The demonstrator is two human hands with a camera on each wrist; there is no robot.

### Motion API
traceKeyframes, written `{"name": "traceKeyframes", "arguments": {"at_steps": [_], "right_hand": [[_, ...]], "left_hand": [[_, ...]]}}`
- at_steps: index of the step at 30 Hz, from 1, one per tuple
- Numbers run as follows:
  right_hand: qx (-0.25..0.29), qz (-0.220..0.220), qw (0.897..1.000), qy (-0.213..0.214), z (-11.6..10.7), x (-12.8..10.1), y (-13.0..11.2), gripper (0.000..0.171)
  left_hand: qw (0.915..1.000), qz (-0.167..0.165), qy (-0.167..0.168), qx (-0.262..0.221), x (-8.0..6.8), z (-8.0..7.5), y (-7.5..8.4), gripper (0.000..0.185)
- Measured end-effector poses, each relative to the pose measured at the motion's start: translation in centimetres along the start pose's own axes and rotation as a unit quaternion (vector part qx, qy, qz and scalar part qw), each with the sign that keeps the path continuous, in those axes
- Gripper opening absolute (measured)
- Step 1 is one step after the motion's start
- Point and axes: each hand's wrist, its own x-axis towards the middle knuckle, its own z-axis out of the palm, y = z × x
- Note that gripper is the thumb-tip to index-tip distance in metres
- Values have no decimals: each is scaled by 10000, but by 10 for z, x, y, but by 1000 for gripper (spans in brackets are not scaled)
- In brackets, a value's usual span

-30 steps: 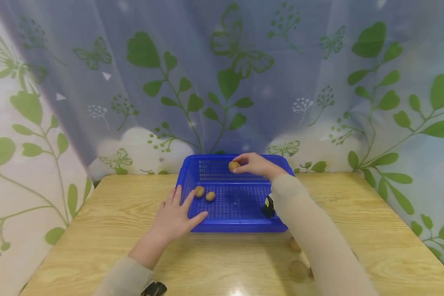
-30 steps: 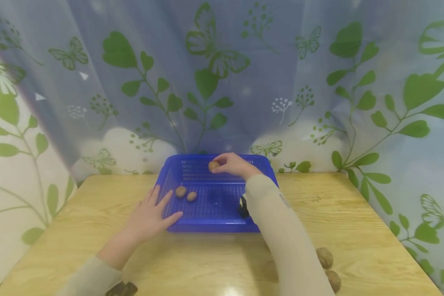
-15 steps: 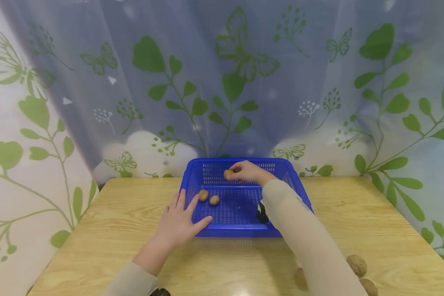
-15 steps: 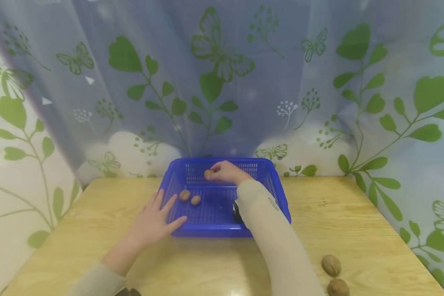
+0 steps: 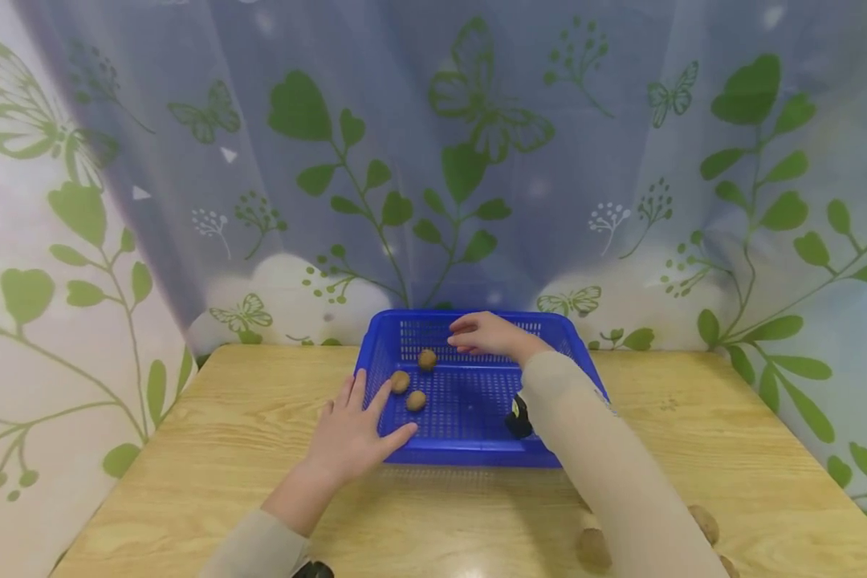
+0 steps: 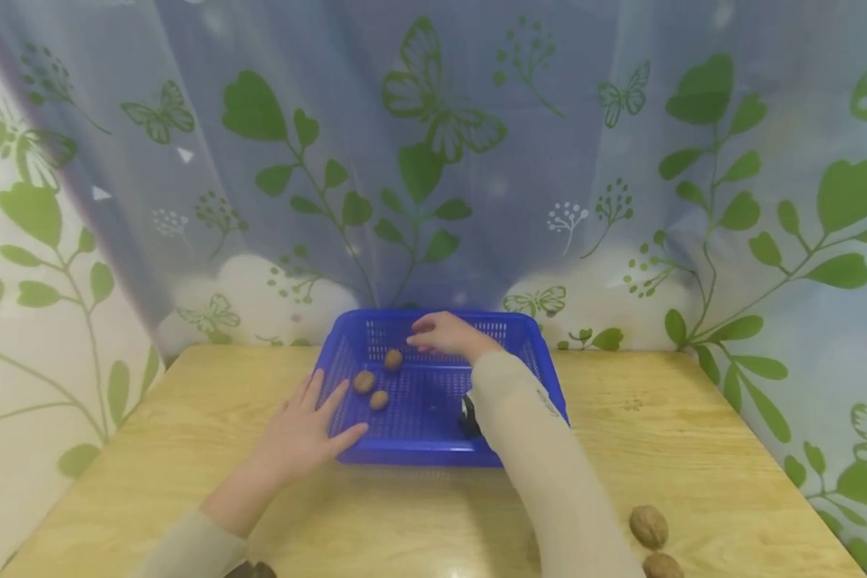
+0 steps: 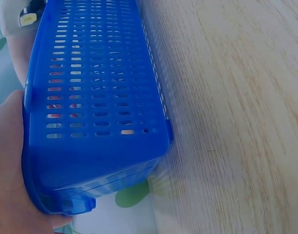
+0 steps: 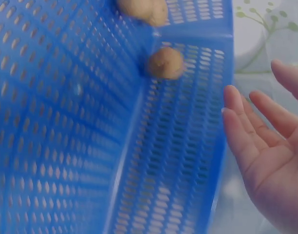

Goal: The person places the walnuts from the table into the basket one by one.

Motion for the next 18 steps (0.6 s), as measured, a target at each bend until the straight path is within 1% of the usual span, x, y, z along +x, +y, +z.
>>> {"name": "traceKeyframes", "arguments": {"at_steps": [6,9,12,15,18], "right_hand": [[-55,-151,9999,-31,-30,-31,2,48],[-42,-215,9998,0,-44,-50,5,49],[-176,-234,9995,86,-56,-71,11,51],[-361,-191,9990,154,-66,-92,18,53],[-488,-211,9985,136,-70,-111,26,55]], "left_hand": [[9999,50,-13,-90,-2,0,2,81],[9999,64,-24,-94,-3,0,1,83],[9999,76,5,-85,-2,1,0,84],[9999,103,50,-99,-1,1,-1,84],[9998,111,49,-150,-1,0,-1,84]]}}
